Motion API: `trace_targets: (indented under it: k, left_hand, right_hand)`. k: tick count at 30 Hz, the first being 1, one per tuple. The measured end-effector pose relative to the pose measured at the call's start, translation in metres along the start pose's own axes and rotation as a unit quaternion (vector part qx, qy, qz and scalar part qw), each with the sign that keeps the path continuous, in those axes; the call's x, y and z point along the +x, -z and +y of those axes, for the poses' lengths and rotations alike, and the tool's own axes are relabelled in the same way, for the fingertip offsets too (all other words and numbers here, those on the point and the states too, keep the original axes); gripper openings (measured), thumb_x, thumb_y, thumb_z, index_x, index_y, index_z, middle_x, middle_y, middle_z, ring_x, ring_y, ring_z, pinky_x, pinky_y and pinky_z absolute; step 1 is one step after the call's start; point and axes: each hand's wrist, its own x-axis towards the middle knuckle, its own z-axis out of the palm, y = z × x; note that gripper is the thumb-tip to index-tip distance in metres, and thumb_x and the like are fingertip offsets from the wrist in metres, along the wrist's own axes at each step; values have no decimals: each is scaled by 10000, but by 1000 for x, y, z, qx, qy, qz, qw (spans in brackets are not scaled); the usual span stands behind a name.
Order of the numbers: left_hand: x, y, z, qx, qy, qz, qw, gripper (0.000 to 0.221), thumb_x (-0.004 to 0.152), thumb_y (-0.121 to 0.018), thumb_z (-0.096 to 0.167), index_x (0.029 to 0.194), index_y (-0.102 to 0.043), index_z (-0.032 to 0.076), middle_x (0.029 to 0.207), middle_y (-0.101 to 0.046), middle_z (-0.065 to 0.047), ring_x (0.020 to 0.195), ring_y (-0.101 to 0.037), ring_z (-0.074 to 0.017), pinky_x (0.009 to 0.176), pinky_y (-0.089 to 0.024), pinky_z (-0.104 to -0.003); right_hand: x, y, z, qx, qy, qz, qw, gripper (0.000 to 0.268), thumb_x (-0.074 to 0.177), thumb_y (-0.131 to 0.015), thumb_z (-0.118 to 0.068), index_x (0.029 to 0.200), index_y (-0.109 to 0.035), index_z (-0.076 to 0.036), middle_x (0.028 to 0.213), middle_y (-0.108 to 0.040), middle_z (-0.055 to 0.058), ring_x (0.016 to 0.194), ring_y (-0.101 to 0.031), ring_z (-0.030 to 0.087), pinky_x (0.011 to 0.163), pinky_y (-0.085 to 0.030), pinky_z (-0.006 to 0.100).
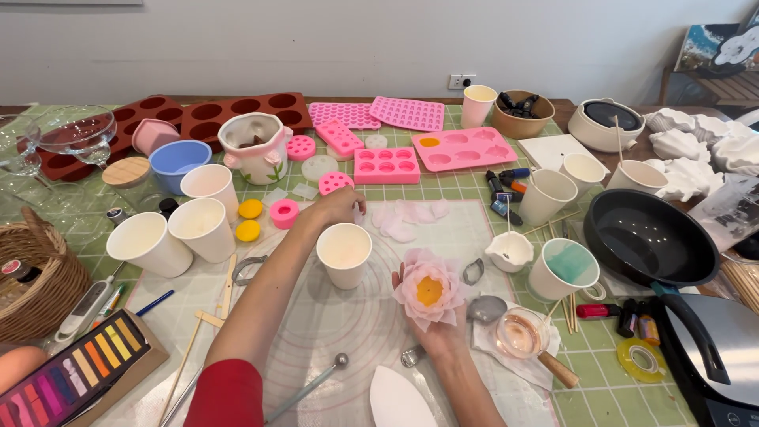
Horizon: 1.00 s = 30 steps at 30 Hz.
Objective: Making a lotus-shaped candle by attaching wax petals.
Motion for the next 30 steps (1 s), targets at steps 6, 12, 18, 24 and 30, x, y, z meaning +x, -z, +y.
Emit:
trace_targets:
  k: [6, 12, 18, 24, 30]
  left_hand:
    - [25, -15, -33, -84, -73, 69, 991, 322, 626, -826, 57, 930, -724, 39, 935, -737, -107, 884, -713, -226, 755, -563, -372]
    - [-55, 70, 7, -227, -111, 148, 956, 297, 696, -845, 112, 947, -703, 38, 917, -705, -70, 808, -666, -171, 689, -554, -361]
    - [-113, 71, 46, -153, -132, 56, 978, 334, 688, -858, 126, 986, -729, 45, 936, -711, -66, 852, -676, -157, 691, -573, -355]
    - [-136, 56, 55, -45, -71, 173, 981, 346, 732, -864, 140, 1031, -733, 25, 927, -735, -120, 892, -687, -243, 763, -543, -405]
    - [-148, 47, 39, -169, 37, 134, 976, 271, 787, -644, -42, 1048, -710, -19, 827, -756, -164, 595, -746, -207, 500, -574, -339]
  right_hand:
    - [11, 18, -7, -4, -1, -27, 1000, 386, 1007, -534, -353, 1216, -611, -39, 1168, -678, 164, 1103, -647, 316, 1146, -418, 556]
    - [3, 5, -6, -16, -1, -16, 1000, 377, 1003, -540, -364, 1213, -627, -62, 1151, -692, 147, 1094, -655, 306, 1140, -426, 543]
    - [2, 11, -5, -15, -21, -35, 999, 422, 1018, -530, -368, 1260, -611, -32, 1169, -688, 162, 1111, -653, 314, 1151, -421, 545]
    - [-1, 8, -7, -5, -23, -52, 998, 432, 1020, -536, -382, 1281, -599, -44, 1206, -669, 163, 1159, -638, 324, 1165, -394, 548]
    - [1, 12, -8, 19, -55, -36, 998, 469, 1020, -547, -379, 1317, -594, -19, 1223, -667, 174, 1175, -630, 328, 1177, -383, 535]
